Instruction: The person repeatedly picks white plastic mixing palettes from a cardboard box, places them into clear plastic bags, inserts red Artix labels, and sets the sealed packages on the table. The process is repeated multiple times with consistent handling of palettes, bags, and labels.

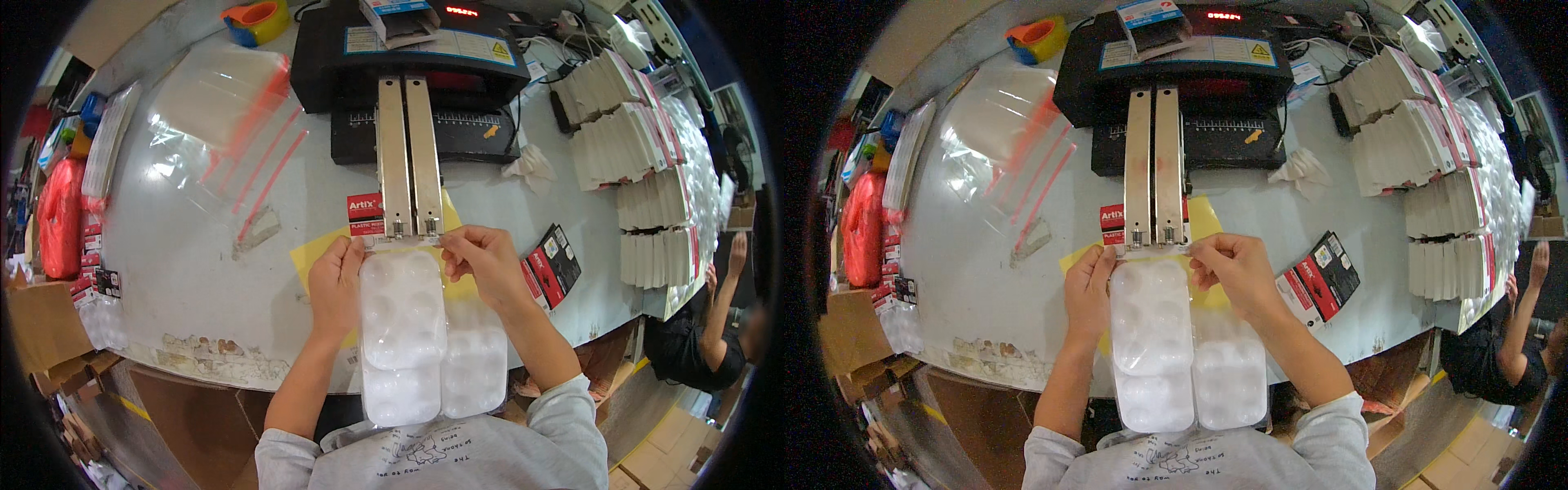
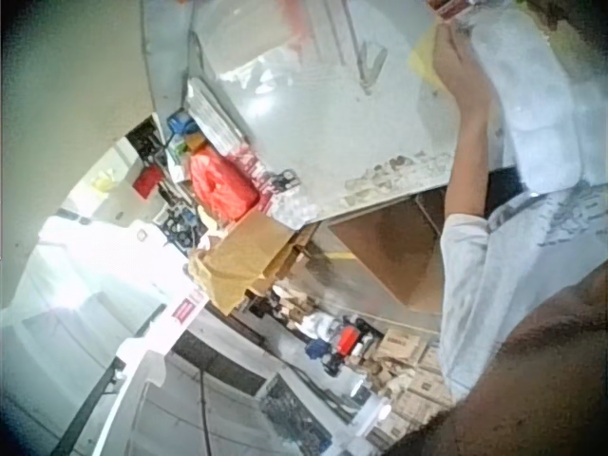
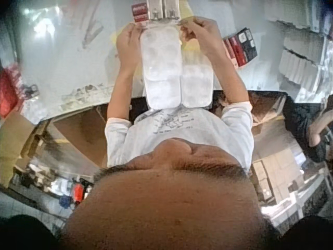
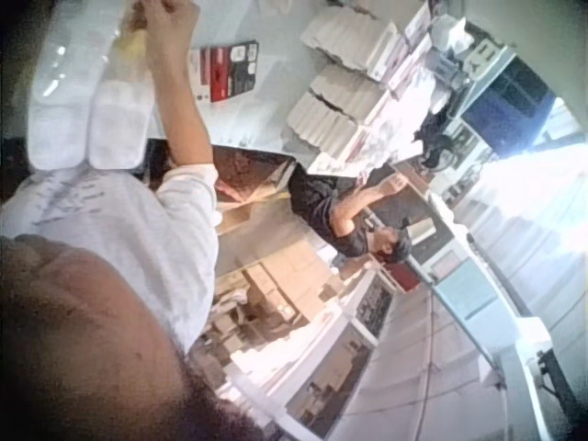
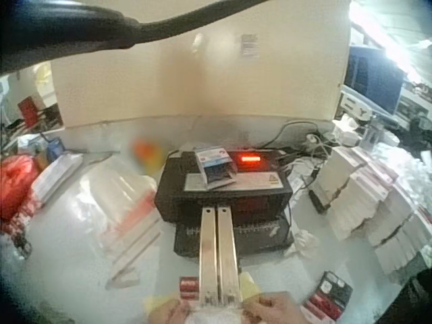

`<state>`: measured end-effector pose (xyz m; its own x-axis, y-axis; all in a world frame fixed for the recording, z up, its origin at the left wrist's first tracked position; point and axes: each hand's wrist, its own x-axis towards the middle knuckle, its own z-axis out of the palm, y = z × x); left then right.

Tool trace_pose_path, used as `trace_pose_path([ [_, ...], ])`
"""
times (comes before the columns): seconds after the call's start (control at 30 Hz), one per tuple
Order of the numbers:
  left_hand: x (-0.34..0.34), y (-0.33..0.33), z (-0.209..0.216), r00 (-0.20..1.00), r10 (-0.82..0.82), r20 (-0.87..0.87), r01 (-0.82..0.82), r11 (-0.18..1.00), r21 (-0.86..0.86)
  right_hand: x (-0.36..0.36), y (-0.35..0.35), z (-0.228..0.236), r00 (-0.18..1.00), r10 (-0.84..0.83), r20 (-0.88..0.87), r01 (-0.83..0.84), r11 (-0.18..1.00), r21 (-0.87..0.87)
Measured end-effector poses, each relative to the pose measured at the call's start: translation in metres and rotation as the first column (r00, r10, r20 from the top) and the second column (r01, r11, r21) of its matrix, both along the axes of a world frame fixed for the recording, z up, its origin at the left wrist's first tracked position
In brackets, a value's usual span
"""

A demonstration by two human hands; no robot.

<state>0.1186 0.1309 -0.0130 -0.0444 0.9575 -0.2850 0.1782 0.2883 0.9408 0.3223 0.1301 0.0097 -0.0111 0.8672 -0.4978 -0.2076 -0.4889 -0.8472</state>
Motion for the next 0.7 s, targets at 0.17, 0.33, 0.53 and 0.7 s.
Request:
trace_pose_path([
  [0.17, 0.003, -0.002, -0.001, 0.988, 0.010, 0.156, -0.027, 0.993, 0.111, -0.003, -0.001, 0.005, 0.999, 0.007, 0.051, -0.007, 1.000, -0.005],
  [0.33, 0.004, -0.003, 0.005, 0.996, 0.013, 0.091, -0.024, 0.993, 0.118, -0.001, -0.006, 0.007, 0.995, 0.013, 0.096, -0.016, 0.999, 0.031],
  [0.53, 0.007, -0.003, -0.002, 0.996, 0.052, 0.079, -0.058, 0.995, 0.077, -0.003, -0.005, -0.004, 0.994, 0.003, 0.113, -0.010, 0.998, 0.069],
  [0.7, -0.006, -0.004, -0.006, 0.997, 0.042, 0.063, -0.045, 0.998, 0.044, 0.016, -0.007, 0.002, 0.928, 0.135, 0.348, -0.225, 0.946, 0.234],
])
